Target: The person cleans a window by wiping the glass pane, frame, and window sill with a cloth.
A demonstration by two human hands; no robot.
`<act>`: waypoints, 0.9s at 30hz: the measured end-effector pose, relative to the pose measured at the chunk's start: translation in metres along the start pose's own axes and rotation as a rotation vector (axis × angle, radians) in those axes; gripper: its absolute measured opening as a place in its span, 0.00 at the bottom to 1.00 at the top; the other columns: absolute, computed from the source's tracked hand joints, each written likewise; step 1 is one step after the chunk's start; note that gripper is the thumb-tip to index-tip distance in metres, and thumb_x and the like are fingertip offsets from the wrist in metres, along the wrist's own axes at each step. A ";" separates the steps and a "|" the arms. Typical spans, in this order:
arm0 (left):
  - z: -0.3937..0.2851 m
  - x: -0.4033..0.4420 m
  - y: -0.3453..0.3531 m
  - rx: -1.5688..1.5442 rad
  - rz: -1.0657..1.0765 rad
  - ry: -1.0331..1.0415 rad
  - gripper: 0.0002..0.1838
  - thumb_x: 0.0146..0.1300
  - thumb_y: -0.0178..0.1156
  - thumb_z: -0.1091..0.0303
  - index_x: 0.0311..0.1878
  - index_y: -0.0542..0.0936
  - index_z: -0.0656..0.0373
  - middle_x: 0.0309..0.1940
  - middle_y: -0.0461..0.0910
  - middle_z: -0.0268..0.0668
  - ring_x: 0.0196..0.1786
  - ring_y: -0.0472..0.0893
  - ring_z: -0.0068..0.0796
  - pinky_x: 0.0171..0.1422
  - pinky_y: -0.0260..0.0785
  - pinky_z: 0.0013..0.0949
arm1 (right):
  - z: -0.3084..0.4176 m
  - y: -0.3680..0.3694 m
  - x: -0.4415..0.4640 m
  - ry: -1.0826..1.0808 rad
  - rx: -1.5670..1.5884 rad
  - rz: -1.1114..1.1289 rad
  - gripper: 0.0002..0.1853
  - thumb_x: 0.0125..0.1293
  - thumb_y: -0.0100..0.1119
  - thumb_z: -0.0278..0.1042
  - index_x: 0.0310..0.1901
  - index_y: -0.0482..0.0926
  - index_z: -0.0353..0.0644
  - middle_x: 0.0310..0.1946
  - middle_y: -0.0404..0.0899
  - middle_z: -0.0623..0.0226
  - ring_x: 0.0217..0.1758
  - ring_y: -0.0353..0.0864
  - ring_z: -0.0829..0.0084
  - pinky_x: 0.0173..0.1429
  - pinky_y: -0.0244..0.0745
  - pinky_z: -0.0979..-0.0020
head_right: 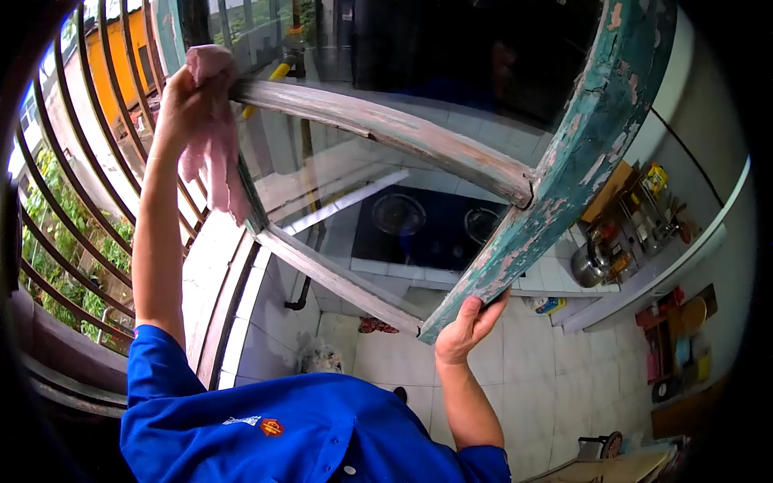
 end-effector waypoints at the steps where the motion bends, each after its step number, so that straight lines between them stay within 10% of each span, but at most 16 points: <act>1: -0.016 -0.007 0.010 -0.043 0.000 0.038 0.14 0.69 0.61 0.71 0.55 0.79 0.62 0.42 0.85 0.35 0.44 0.82 0.24 0.53 0.76 0.32 | 0.000 0.001 0.000 0.001 0.004 0.004 0.37 0.75 0.48 0.45 0.73 0.48 0.27 0.73 0.55 0.51 0.74 0.58 0.61 0.76 0.50 0.64; 3: -0.029 -0.016 0.026 -0.145 -0.015 0.069 0.18 0.60 0.56 0.88 0.52 0.80 0.62 0.44 0.84 0.36 0.49 0.82 0.26 0.55 0.76 0.30 | 0.001 0.000 0.001 -0.008 -0.036 0.005 0.37 0.75 0.48 0.45 0.74 0.48 0.27 0.73 0.56 0.50 0.74 0.58 0.61 0.76 0.50 0.64; 7: -0.104 -0.050 0.074 -0.090 0.084 0.237 0.25 0.52 0.54 0.92 0.53 0.79 0.61 0.46 0.84 0.37 0.52 0.81 0.26 0.60 0.74 0.30 | -0.011 -0.007 0.000 0.011 -0.036 0.027 0.36 0.76 0.47 0.45 0.74 0.49 0.28 0.73 0.56 0.49 0.74 0.59 0.59 0.76 0.52 0.63; 11: -0.179 -0.083 0.119 -0.004 0.009 0.699 0.24 0.41 0.57 0.92 0.43 0.81 0.59 0.34 0.80 0.41 0.44 0.81 0.42 0.48 0.73 0.39 | -0.009 0.002 0.003 -0.020 0.121 0.052 0.34 0.75 0.47 0.42 0.73 0.49 0.29 0.71 0.57 0.43 0.69 0.66 0.52 0.74 0.61 0.55; 14: -0.187 -0.083 0.115 -0.185 0.094 0.608 0.12 0.44 0.62 0.83 0.33 0.80 0.57 0.34 0.80 0.41 0.44 0.78 0.47 0.47 0.73 0.44 | -0.011 -0.005 0.002 0.024 0.047 0.030 0.35 0.75 0.49 0.43 0.73 0.50 0.29 0.69 0.58 0.44 0.70 0.65 0.53 0.73 0.61 0.57; 16: -0.164 -0.069 0.080 -0.127 -0.056 0.597 0.12 0.52 0.58 0.87 0.36 0.80 0.59 0.35 0.81 0.39 0.47 0.81 0.42 0.50 0.76 0.41 | -0.010 -0.006 0.003 -0.012 0.016 0.032 0.34 0.75 0.49 0.43 0.73 0.52 0.30 0.69 0.60 0.46 0.69 0.65 0.56 0.73 0.59 0.60; 19: -0.097 -0.036 0.006 0.116 -0.374 0.367 0.07 0.58 0.60 0.85 0.35 0.78 0.62 0.28 0.78 0.30 0.27 0.75 0.19 0.28 0.68 0.26 | -0.012 -0.012 -0.003 0.013 0.012 -0.034 0.33 0.75 0.49 0.43 0.72 0.53 0.30 0.69 0.61 0.47 0.69 0.66 0.57 0.72 0.59 0.60; 24: 0.034 0.012 -0.062 -0.001 -0.460 0.108 0.10 0.59 0.61 0.82 0.43 0.81 0.61 0.39 0.82 0.34 0.40 0.80 0.21 0.47 0.74 0.24 | -0.003 -0.004 -0.001 -0.039 -0.018 0.024 0.35 0.76 0.47 0.43 0.73 0.50 0.27 0.71 0.58 0.50 0.72 0.60 0.61 0.75 0.51 0.64; 27: 0.061 0.018 -0.057 0.448 -0.445 0.122 0.10 0.65 0.62 0.64 0.36 0.78 0.63 0.45 0.77 0.45 0.47 0.78 0.38 0.56 0.71 0.38 | -0.002 -0.002 -0.001 -0.041 -0.030 0.021 0.35 0.76 0.47 0.43 0.73 0.50 0.27 0.71 0.57 0.50 0.72 0.60 0.61 0.75 0.52 0.64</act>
Point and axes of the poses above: each hand's wrist, its own x-axis towards the middle knuckle, its own y-axis out of the palm, z = x × y, the point moved 8 cm from there along x, towards the middle knuckle
